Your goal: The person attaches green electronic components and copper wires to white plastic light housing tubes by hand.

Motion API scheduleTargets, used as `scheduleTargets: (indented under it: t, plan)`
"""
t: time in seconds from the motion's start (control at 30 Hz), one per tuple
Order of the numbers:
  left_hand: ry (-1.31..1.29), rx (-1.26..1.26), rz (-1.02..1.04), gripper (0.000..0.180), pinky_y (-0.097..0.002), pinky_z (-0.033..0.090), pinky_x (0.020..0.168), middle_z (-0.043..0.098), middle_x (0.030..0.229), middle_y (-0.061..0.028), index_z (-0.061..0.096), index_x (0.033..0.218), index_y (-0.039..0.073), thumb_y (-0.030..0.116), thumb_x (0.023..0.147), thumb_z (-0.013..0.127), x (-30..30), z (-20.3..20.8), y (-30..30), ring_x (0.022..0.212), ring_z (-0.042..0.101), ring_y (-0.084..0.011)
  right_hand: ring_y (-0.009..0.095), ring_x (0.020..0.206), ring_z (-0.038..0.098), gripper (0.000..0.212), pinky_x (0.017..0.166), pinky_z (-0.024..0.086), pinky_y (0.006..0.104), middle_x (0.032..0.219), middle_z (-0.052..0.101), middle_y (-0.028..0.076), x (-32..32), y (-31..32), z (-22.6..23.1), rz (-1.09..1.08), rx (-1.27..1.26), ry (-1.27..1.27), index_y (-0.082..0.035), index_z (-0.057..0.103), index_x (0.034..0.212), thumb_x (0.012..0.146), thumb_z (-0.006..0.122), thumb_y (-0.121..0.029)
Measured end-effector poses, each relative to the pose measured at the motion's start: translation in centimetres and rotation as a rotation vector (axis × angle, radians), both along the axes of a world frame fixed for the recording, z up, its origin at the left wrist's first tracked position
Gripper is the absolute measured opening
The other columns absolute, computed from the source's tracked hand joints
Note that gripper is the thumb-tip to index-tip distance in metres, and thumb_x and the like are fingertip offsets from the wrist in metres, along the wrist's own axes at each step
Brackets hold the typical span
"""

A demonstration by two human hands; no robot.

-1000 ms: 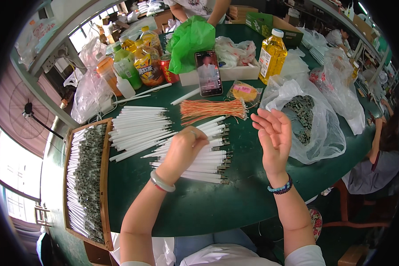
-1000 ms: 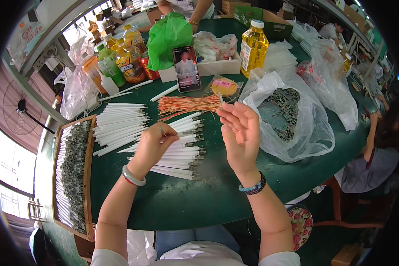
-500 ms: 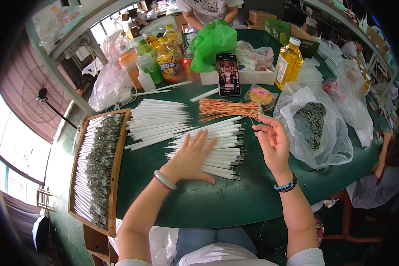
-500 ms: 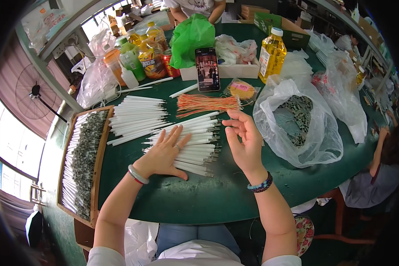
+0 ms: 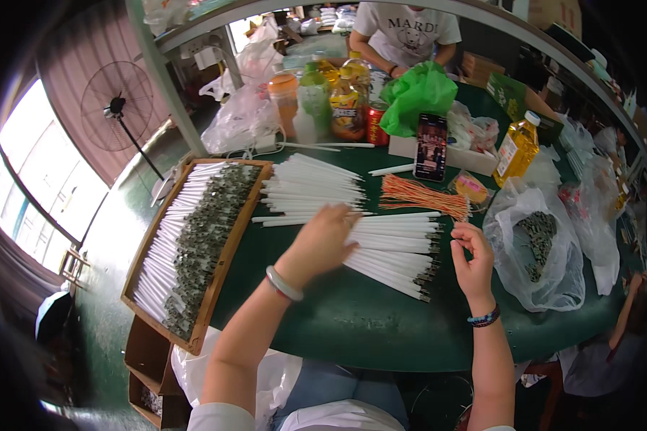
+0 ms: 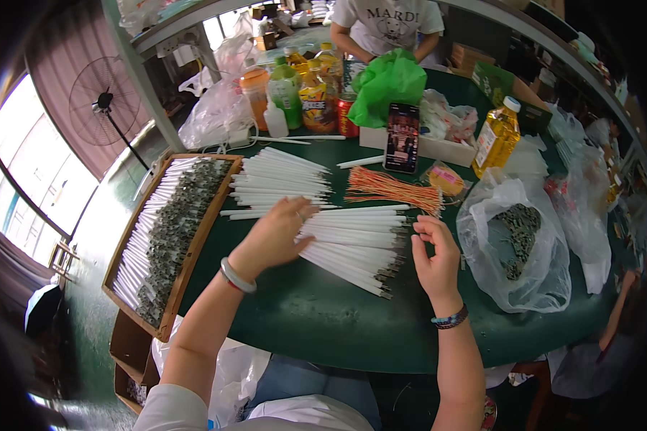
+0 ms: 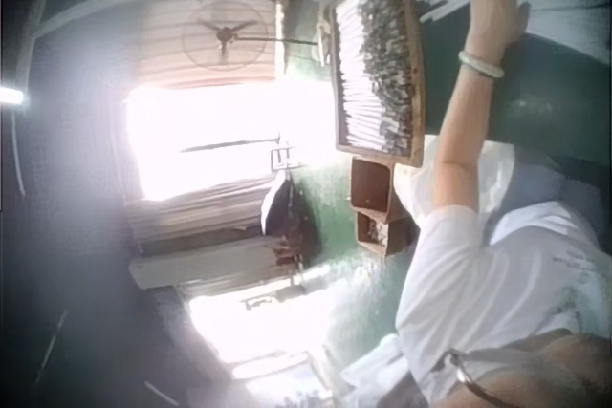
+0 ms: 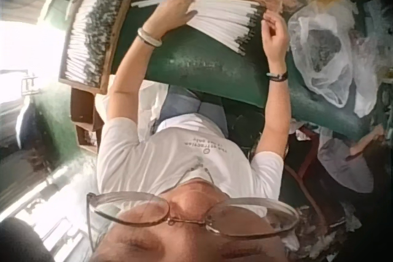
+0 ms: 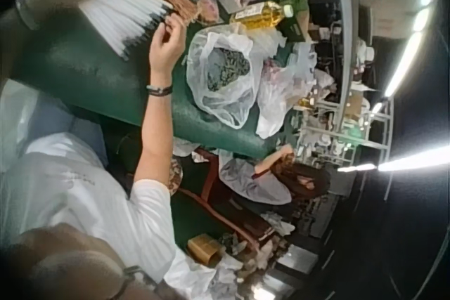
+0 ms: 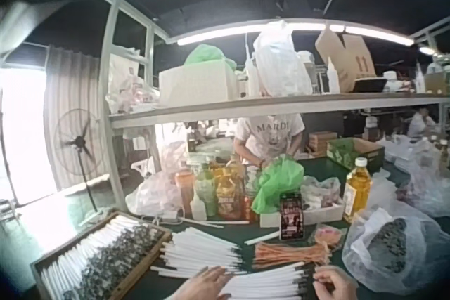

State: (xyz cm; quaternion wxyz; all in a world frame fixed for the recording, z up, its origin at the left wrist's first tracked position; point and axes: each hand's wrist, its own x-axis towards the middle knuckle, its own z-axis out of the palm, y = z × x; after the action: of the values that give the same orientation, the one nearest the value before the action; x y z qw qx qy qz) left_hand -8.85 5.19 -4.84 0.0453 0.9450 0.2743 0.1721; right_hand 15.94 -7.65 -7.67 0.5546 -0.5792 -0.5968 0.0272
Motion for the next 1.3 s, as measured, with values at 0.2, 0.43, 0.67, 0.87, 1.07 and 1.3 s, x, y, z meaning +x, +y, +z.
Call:
scheduleTargets:
  t: [0.2, 0.43, 0.67, 0.87, 1.07, 1.3]
  plan:
    - [-0.191, -0.047, 0.468, 0.02, -0.0371, 0.045, 0.074, 0.059, 0.085, -0.0144, 0.06, 0.085, 0.001, 0.001, 0.068, 0.05, -5.9, -1.9, 2.4, 0.083, 0.056, -0.0294, 0.025, 0.076, 0.058, 0.011, 0.068, 0.047, 0.03, 0.088, 0.057, 0.013, -5.5, 4.3, 1.1, 0.203, -0.014, -0.187, -0.001, 0.055, 0.084, 0.073, 0.056, 0.002]
    - [-0.232, -0.141, 0.586, 0.009, -0.0384, 0.046, 0.063, 0.059, 0.072, -0.0131, 0.058, 0.065, 0.006, 0.005, 0.066, 0.049, -6.5, -4.4, 1.7, 0.07, 0.058, -0.0299, 0.03, 0.091, 0.051, 0.029, 0.08, 0.044, 0.0348, 0.09, 0.054, 0.014, -14.9, 16.9, -1.1, 0.379, -0.098, -0.697, 0.001, 0.054, 0.089, 0.064, 0.063, -0.01]
    - [-0.156, -0.197, 0.59, 0.009, -0.0393, 0.046, 0.06, 0.059, 0.069, -0.0125, 0.057, 0.065, 0.007, 0.006, 0.066, 0.048, -7.3, -5.9, 2.0, 0.067, 0.058, -0.0307, 0.027, 0.093, 0.051, 0.037, 0.077, 0.048, 0.033, 0.095, 0.053, 0.015, -18.7, 19.8, -1.8, 0.291, -0.363, -0.94, 0.003, 0.053, 0.089, 0.061, 0.069, -0.016]
    - [-0.158, -0.158, 0.553, 0.008, -0.0396, 0.047, 0.062, 0.059, 0.071, -0.0118, 0.055, 0.067, 0.005, 0.005, 0.067, 0.048, -6.8, -5.8, 2.1, 0.069, 0.058, -0.0309, 0.027, 0.094, 0.053, 0.023, 0.076, 0.048, 0.0336, 0.097, 0.054, 0.015, -19.8, 20.8, -2.6, 0.177, -0.44, -0.915, 0.002, 0.056, 0.089, 0.072, 0.058, -0.013]
    - [-0.197, -0.145, 0.539, 0.008, -0.0397, 0.047, 0.063, 0.059, 0.072, -0.0119, 0.055, 0.067, 0.006, 0.005, 0.068, 0.048, -7.0, -6.0, 1.9, 0.071, 0.058, -0.0305, 0.027, 0.089, 0.056, 0.014, 0.073, 0.049, 0.0324, 0.092, 0.058, 0.015, -19.7, 20.9, -3.2, 0.235, -0.403, -0.928, -0.001, 0.062, 0.08, 0.073, 0.053, -0.009]
    - [-0.199, -0.167, 0.54, 0.008, -0.0393, 0.047, 0.063, 0.059, 0.072, -0.0123, 0.056, 0.067, 0.006, 0.006, 0.068, 0.048, -6.9, -6.2, 1.9, 0.071, 0.058, -0.0303, 0.025, 0.076, 0.06, 0.009, 0.067, 0.049, 0.0337, 0.075, 0.06, 0.009, -19.4, 20.7, -3.4, 0.199, -0.177, -0.945, -0.003, 0.053, 0.082, 0.075, 0.049, -0.007]
